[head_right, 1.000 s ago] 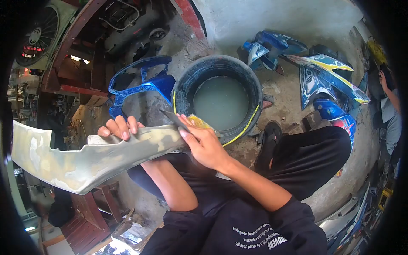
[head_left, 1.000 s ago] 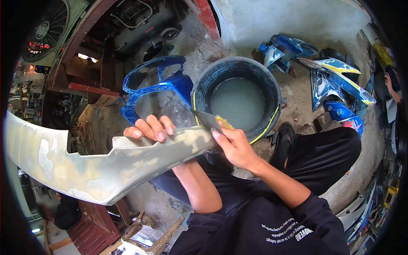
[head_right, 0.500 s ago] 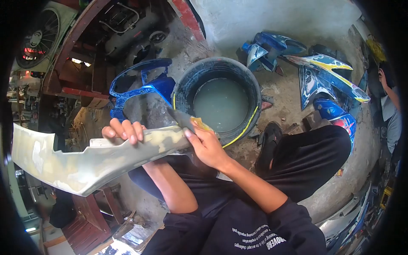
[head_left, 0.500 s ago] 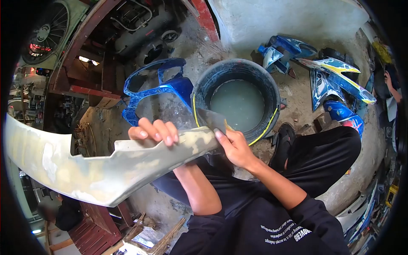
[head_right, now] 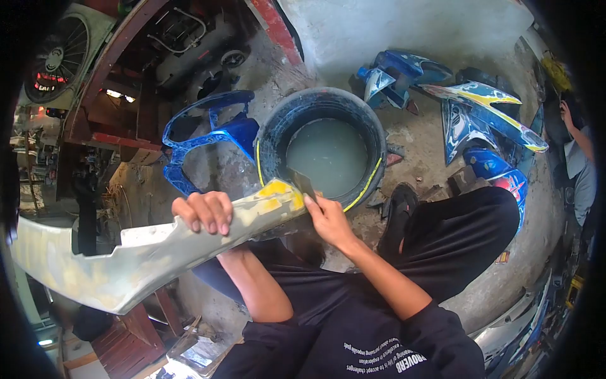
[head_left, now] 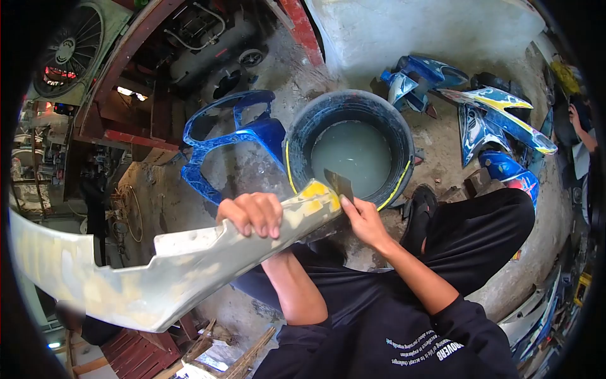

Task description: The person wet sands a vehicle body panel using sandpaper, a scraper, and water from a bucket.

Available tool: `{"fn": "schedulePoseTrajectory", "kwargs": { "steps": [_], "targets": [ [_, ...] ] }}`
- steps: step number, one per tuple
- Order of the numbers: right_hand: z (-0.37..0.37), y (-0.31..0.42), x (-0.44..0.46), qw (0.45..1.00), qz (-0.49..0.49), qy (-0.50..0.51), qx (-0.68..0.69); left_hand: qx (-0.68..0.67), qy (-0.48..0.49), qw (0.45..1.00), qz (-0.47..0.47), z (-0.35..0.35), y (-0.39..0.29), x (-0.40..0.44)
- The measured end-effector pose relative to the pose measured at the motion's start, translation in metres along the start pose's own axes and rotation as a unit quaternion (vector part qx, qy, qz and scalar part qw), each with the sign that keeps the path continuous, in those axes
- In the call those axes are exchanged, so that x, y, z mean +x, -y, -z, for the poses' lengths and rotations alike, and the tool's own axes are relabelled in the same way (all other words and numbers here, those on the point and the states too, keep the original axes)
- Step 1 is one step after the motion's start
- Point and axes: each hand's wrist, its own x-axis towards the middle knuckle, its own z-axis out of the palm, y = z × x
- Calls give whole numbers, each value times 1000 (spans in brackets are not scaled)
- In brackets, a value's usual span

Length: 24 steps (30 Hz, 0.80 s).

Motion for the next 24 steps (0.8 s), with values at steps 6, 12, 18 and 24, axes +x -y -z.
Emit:
{"fn": "schedulePoseTrajectory", "kwargs": {
  "steps": [6,12,18,24],
  "targets": [
    [-9,58,-4,981,171,6,87,49,96,993,-48,-2,-18,11],
    [7,30,-6,1000,13,13,-24,37,100,993,-57,0,-21,8],
    [8,49,-17,940,329,78,-39,5,48,998,-46,-2,-10,2],
    [18,25,-10,952,301,47,-37,-25,36,999,3,0,-13,7]
  ]
}}
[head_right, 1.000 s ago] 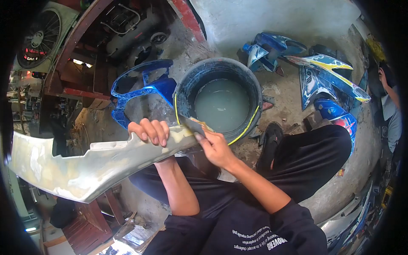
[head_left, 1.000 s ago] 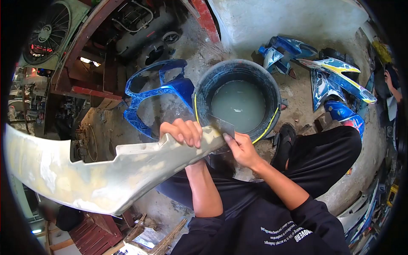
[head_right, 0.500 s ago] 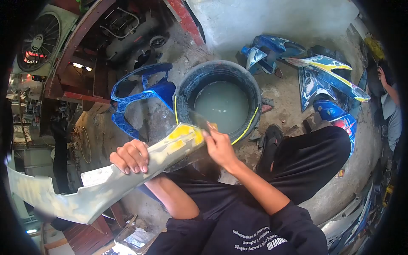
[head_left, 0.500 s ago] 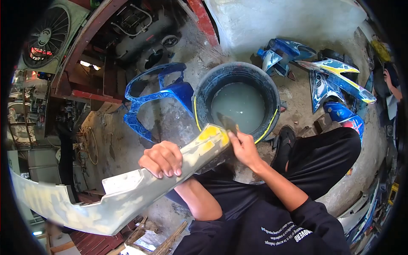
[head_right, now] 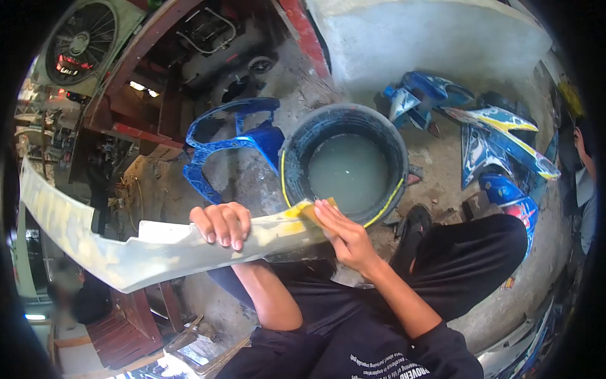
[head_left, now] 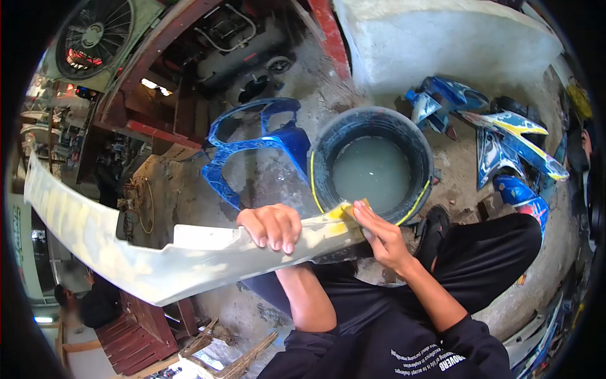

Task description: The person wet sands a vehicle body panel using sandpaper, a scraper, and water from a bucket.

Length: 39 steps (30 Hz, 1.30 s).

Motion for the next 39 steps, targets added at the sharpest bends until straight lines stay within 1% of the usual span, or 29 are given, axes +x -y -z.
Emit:
{"fn": "schedulePoseTrajectory", "kwargs": {
  "steps": [1,3,5,7,8,9,11,13,15,16,17,20,21,23,24,25,27,28,30,31,33,35,37,39],
  "targets": [
    [-1,7,1,1000,8,5,-10,7,3,1000,-4,-1,0,0],
    [-2,12,3,999,28,12,-12,-8,-37,999,3,-1,-1,3],
    [-1,14,3,998,45,7,-33,-9,-11,1000,7,2,-7,10],
    [6,24,3,998,53,18,-34,-26,-75,997,0,0,-11,12],
    [11,33,4,997,54,42,-24,-47,-105,993,-3,0,-13,12],
    [16,40,4,996,54,66,-13,-46,-104,994,-5,2,-14,12],
    [22,47,3,995,59,80,-20,-88,-154,984,3,5,-14,12],
    [28,55,3,992,51,105,-38,-95,-151,984,6,6,-12,11],
    [34,61,-1,992,46,112,-38,-145,-172,974,15,12,-7,4],
    [37,65,-5,991,37,119,-37,-174,-167,970,21,15,-3,4],
    [41,68,-9,991,37,121,-39,-175,-168,970,19,16,3,2],
    [48,77,-19,992,11,118,-31,-241,-194,950,53,13,18,4],
    [50,80,-22,993,7,118,-27,-242,-196,949,51,17,20,5],
    [53,82,-25,993,-2,115,-27,-313,-148,933,99,31,32,11],
    [52,84,-24,991,5,127,-38,-334,-141,924,121,40,36,15],
    [51,86,-24,989,9,140,-49,-366,-138,911,130,49,42,17],
    [48,84,-26,980,39,178,-80,-394,-135,890,187,64,44,27],
    [45,83,-30,978,45,185,-82,-400,-138,887,187,67,48,28],
    [39,75,-33,977,48,191,-83,-410,-145,874,216,71,53,28],
    [37,69,-33,978,45,179,-94,-412,-147,873,216,71,58,27],
    [34,65,-26,980,33,166,-108,-398,-134,889,183,68,72,22],
    [27,63,0,986,23,101,-134,-403,-138,888,172,66,80,22],
    [30,62,13,986,19,104,-132,-388,-129,901,145,70,77,24],
    [34,59,14,984,11,152,-93,-353,-135,916,134,73,68,25]
  ]
}}
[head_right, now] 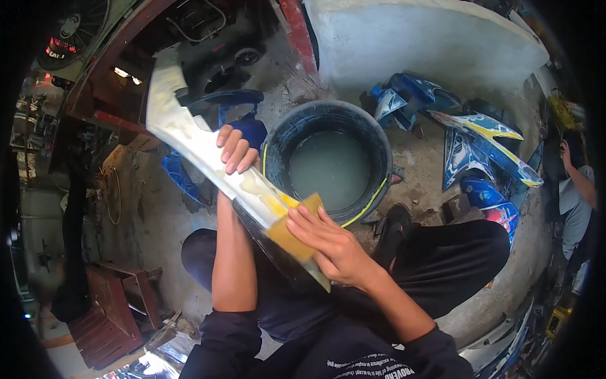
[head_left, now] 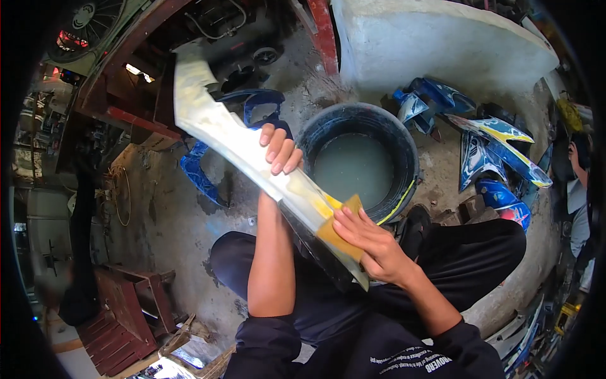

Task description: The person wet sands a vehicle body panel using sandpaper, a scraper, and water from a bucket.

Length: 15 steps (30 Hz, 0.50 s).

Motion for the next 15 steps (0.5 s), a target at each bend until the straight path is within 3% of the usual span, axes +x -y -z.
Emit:
{"fn": "schedulePoseTrajectory", "kwargs": {
  "steps": [5,12,15],
  "targets": [
    [-10,-21,-47,999,-5,32,-18,75,31,995,-50,-6,-15,-4],
    [-14,-2,21,999,43,11,-29,64,15,994,-92,-15,-22,-15],
    [-13,-13,-10,999,39,26,-12,72,11,992,-99,-15,-26,-21]
  ]
}}
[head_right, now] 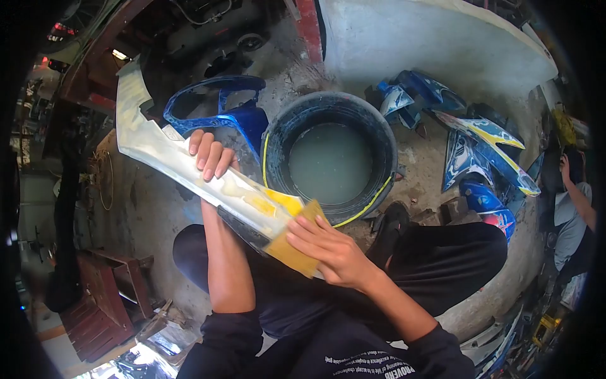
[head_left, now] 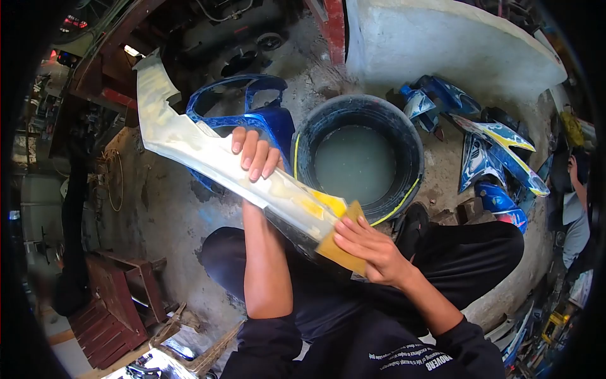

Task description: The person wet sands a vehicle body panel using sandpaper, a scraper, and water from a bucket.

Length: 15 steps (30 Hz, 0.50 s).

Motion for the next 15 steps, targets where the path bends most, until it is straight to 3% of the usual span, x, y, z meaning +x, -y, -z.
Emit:
{"fn": "schedulePoseTrajectory", "kwargs": {
  "steps": [4,10,15],
  "targets": [
    [-10,-13,-25,1000,-11,-8,22,19,-23,1000,-4,-7,1,-3],
    [1,19,43,1000,16,-20,-11,11,6,1000,2,-14,0,1],
    [-1,-9,-22,1000,-3,19,5,44,21,998,-46,-7,-15,0]
  ]
}}
